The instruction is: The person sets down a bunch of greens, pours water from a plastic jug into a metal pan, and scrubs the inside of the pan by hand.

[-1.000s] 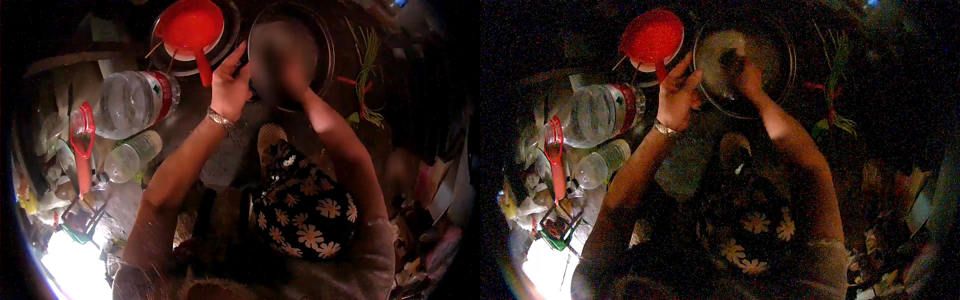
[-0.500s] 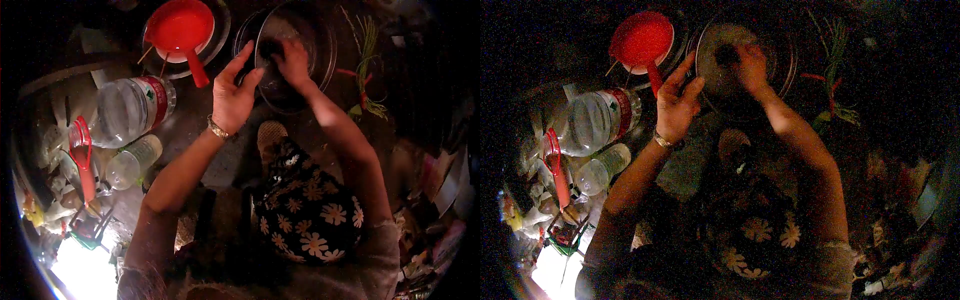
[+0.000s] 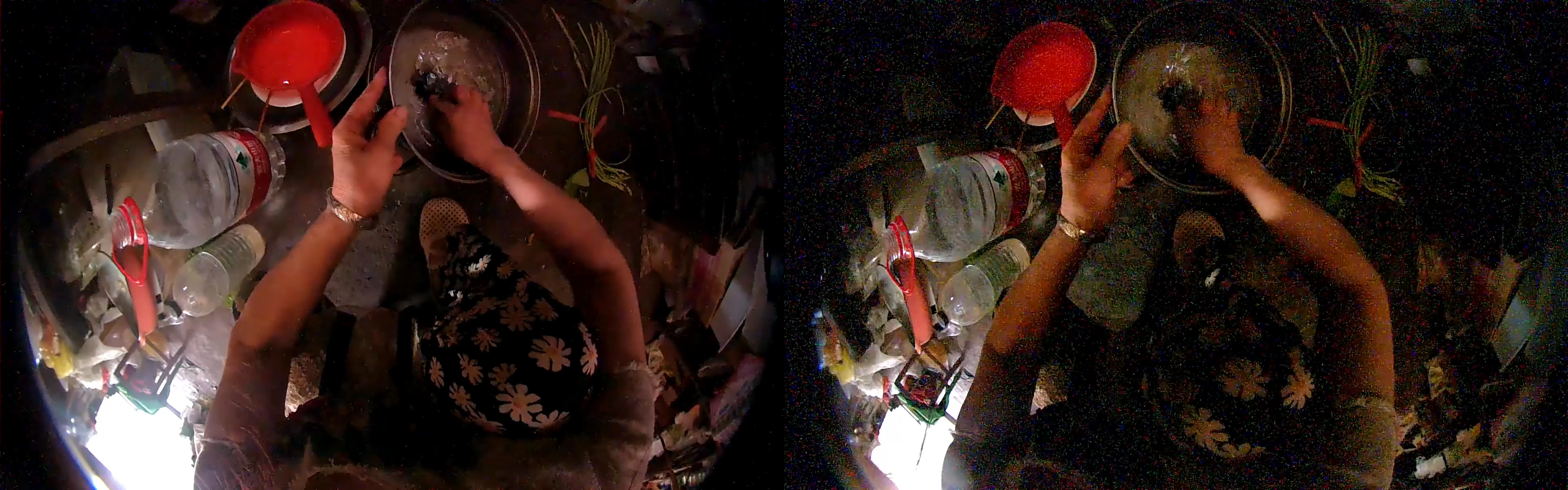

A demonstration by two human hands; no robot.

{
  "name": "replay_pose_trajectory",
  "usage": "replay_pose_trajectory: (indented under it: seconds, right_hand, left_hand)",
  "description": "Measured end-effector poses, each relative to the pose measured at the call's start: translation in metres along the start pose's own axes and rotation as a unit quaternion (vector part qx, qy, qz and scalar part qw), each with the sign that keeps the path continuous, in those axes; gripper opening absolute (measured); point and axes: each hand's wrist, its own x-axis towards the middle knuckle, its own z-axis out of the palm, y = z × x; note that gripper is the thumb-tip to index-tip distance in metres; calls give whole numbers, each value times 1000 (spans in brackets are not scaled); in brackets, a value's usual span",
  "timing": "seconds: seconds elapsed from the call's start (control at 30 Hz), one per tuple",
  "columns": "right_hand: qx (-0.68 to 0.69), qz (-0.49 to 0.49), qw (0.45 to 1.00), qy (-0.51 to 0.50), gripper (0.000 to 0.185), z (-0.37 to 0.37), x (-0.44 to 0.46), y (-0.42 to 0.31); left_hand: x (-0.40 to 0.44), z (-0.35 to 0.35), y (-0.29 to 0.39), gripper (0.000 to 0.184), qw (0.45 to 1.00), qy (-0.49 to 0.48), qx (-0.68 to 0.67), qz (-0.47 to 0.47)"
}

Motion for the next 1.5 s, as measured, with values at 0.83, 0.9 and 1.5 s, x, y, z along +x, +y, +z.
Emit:
replay_pose_trajectory:
  seconds: [0.83,0.9,1.5]
  right_hand:
    - [-51,-30,998,25,58,-5,-6,6]
    - [-37,-24,997,57,55,0,-7,5]
    - [91,90,990,59,40,8,27,19]
  left_hand:
    - [-8,6,0,50,994,-20,106,33]
    - [-9,8,2,49,997,-25,70,-1]
    - [-12,11,-5,50,997,-54,48,28]
